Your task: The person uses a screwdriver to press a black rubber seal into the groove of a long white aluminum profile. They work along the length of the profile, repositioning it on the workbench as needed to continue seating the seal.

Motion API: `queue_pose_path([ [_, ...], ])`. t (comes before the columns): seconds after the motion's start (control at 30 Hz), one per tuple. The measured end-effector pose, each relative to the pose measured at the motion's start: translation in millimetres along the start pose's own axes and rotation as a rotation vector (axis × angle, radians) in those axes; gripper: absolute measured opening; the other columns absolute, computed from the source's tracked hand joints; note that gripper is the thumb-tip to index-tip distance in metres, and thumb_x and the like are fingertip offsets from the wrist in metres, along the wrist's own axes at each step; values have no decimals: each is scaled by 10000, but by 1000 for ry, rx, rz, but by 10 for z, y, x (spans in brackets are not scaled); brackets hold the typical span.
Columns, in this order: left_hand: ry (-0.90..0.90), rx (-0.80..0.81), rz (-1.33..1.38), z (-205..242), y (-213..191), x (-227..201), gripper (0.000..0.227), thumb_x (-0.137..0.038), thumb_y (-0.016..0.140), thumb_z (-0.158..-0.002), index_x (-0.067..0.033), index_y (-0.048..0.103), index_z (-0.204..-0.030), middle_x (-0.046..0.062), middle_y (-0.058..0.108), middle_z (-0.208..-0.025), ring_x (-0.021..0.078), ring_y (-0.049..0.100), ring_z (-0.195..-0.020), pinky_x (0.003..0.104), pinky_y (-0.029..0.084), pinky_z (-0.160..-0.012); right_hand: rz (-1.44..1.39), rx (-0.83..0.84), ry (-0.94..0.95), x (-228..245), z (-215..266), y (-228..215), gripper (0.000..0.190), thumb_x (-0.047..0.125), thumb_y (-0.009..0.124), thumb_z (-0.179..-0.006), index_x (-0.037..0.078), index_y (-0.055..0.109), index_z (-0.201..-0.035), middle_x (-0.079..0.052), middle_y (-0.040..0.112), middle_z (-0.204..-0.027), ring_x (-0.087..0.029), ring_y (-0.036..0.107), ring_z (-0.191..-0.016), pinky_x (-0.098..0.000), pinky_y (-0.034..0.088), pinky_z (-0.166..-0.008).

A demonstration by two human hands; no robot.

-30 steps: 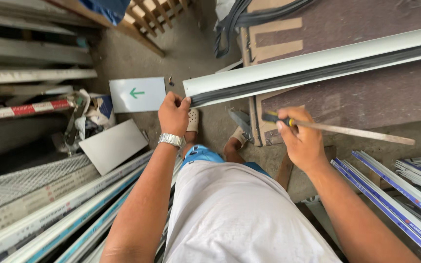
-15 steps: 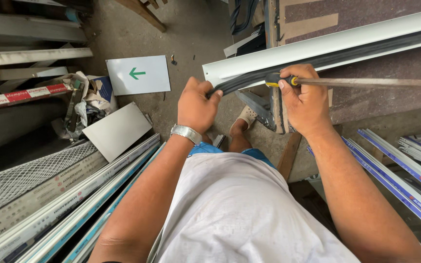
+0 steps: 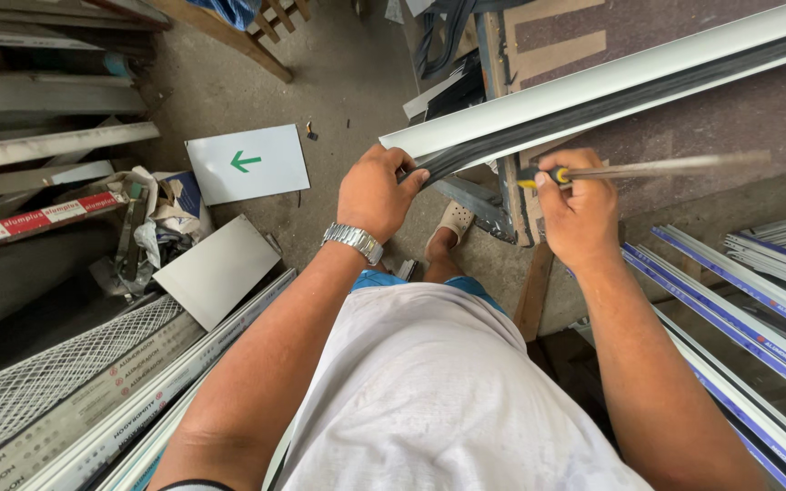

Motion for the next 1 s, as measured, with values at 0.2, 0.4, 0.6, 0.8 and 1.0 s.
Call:
queue_pose_path([
  [0.2,-32,3,-7,-119,60,-18,217,-304,705,-910,-92,748,-925,137,699,-1028,334,683,-926,447,532,-829,156,-90,36,-473,310,-189,123,15,710,-969,44,646,-1070,-103,659,-977,-171,636,-827,-330,513,-713],
  [0.4,-11,-14,-95,-120,106,6,248,-299,652,-956,-57,703,-947,172,714,-972,391,672,-883,504,515,-773,-234,-213,475,-876,480,-271,84,91,645,-999,78,631,-1081,-34,667,-935,-94,686,-782,-272,574,-610],
  [0.6,-25,136,118,-419,68,230,280,-304,712,-916,-36,731,-836,185,695,-751,304,647,-656,432,520,-651,-174,-217,567,-1029,513,-374,76,100,656,-1008,54,633,-1065,-53,664,-895,-118,674,-730,-286,565,-585],
  [0.8,-384,475,404,-725,36,328,385,-337,736,-929,13,684,-777,78,600,-638,147,488,-468,373,425,-480,-322,-283,632,-1113,487,-312,86,118,651,-1001,67,636,-1069,-28,634,-912,-89,611,-685,-278,564,-560],
  [1.0,-183,299,103,-492,-1,270,283,-331,767,-856,-49,784,-843,112,749,-738,200,653,-606,372,540,-626,-333,-322,662,-1125,449,-276,86,128,647,-1002,72,632,-1065,-21,630,-907,-87,593,-665,-277,555,-542],
])
Point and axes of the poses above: each hand's wrist, its own z-axis away from the middle knuckle, its own y-axis out of the palm, x = y × z, the point moved 1 cm from there along -z, towards the middle knuckle
